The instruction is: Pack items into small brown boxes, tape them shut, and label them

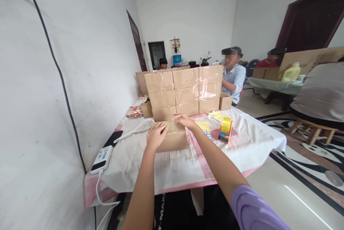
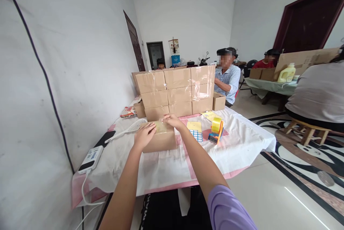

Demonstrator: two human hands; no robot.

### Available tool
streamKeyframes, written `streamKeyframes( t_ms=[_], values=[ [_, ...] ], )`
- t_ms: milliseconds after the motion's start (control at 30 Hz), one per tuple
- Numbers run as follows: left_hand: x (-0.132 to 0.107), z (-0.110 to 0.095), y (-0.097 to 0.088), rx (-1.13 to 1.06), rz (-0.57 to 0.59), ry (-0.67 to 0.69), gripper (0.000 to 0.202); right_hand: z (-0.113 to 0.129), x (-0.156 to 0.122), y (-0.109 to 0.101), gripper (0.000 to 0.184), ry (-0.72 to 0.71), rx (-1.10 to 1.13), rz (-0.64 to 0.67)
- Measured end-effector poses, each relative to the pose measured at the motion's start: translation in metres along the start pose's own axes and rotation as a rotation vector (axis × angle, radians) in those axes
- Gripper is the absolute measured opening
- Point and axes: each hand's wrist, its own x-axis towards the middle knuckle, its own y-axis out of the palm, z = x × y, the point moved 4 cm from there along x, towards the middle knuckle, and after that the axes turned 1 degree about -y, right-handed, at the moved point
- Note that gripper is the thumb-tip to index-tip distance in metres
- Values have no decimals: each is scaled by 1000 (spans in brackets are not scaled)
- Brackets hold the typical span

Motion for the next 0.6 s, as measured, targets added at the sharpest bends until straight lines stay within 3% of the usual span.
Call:
streamKeyframes(
  t_ms=[200,600],
  values=[
    [-1,-3,-3,1,-14,-10,36,18,-4,-5,29,-51,47,54],
    [-2,-4,-3,12,-6,-6,36,-22,11,4,8,34,-221,53]
  ],
)
